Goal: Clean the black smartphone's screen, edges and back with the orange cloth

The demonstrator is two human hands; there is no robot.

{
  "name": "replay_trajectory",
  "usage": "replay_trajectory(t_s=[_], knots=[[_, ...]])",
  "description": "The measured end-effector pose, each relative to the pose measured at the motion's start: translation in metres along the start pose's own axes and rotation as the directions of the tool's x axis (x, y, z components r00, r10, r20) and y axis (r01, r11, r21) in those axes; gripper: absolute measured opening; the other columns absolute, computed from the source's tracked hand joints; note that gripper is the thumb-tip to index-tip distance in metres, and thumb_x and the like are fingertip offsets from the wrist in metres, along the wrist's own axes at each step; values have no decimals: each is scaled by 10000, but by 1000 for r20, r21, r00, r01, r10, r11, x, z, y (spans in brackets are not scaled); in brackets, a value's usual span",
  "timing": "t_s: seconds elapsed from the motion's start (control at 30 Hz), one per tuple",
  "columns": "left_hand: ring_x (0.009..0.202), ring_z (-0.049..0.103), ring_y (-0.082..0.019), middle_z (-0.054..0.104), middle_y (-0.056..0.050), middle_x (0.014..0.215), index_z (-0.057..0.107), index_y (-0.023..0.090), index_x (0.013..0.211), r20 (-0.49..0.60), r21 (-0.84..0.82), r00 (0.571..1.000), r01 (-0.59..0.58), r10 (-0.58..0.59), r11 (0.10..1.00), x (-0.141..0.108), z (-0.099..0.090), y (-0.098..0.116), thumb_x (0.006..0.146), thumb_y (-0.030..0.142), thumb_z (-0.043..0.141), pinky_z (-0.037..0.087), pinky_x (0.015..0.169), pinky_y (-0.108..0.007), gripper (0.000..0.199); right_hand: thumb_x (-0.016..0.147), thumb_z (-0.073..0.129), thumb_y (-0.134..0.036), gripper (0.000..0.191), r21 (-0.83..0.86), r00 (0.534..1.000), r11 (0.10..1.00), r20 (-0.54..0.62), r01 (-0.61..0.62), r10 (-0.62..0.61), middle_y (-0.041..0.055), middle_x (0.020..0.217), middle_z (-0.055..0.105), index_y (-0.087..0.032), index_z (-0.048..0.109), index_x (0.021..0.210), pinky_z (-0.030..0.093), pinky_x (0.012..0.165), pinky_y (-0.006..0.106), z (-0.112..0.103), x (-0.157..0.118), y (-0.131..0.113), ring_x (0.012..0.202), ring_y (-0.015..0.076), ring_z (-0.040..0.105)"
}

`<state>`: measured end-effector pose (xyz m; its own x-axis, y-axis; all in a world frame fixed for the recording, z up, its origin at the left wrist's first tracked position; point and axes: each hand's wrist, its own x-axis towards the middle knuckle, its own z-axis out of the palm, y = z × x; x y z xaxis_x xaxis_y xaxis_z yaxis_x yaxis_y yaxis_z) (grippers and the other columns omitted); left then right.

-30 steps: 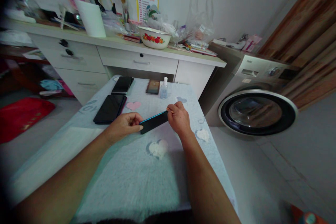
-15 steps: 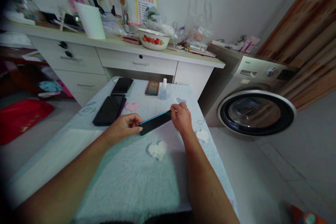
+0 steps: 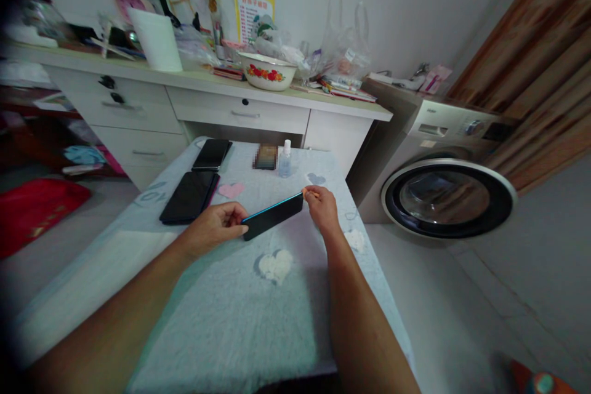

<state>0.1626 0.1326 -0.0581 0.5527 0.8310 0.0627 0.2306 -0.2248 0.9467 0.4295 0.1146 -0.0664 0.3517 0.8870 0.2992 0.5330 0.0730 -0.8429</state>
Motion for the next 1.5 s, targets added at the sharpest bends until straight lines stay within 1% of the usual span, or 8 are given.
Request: replay_trajectory(t_s=[0.23,0.47,0.6,0.73,0.97,1.1,1.3,1.5], knots=[[559,449,-87,511,61,629,580,172,769,-6,8,1000,-2,2,1000,1,0,-2,680,254,654,343,523,-210,142,727,497,-316,293,-22,996,998,68,-62,63,12,631,625,-155,716,833,387,534,232,1,1,10,567,138,529],[560,459,-88,517,60,637,579,175,769,-2,13,1000,5,-5,1000,0,0,0,683,250,642,346,525,-208,131,722,472,-216,251,-252,993,967,119,31,-1,26,733,683,-198,719,760,431,653,254,-1,1,8,717,176,610],[570,469,-92,522,56,644,580,176,768,2,10,1000,-6,6,1000,0,0,1,683,248,639,352,534,-210,126,721,479,-198,242,-331,989,942,147,50,-1,30,737,688,-201,720,748,427,684,257,-1,-1,6,723,176,608],[570,472,-93,521,56,642,582,173,769,-1,14,1000,-4,5,1000,0,0,1,680,243,640,352,533,-210,127,701,468,-200,248,-251,989,968,143,13,23,24,710,677,-192,712,745,427,659,247,0,0,9,698,167,601],[571,479,-90,533,55,655,580,171,778,8,9,1000,-14,14,1000,1,0,-3,692,237,638,360,536,-210,123,709,512,-335,311,53,996,995,45,-85,83,11,631,617,-141,703,858,407,561,243,3,2,10,564,134,525],[579,482,-91,533,53,658,579,171,777,6,8,1000,-12,12,1000,1,0,-4,696,248,639,359,539,-210,127,707,532,-362,327,110,994,988,48,-106,101,4,604,594,-128,696,867,385,535,237,3,0,7,529,120,492],[580,494,-99,551,45,657,576,175,767,3,0,1000,0,0,1000,0,0,-2,688,248,632,365,546,-220,121,709,491,-306,290,-27,990,995,97,-98,100,20,663,637,-149,701,833,395,536,229,3,0,12,572,136,540],[576,486,-101,541,47,650,581,182,762,-20,29,1000,-2,2,1000,0,-1,0,685,253,623,360,539,-215,113,717,467,-193,250,-294,988,955,153,24,23,19,710,677,-195,714,751,425,647,238,3,-2,10,704,161,601]])
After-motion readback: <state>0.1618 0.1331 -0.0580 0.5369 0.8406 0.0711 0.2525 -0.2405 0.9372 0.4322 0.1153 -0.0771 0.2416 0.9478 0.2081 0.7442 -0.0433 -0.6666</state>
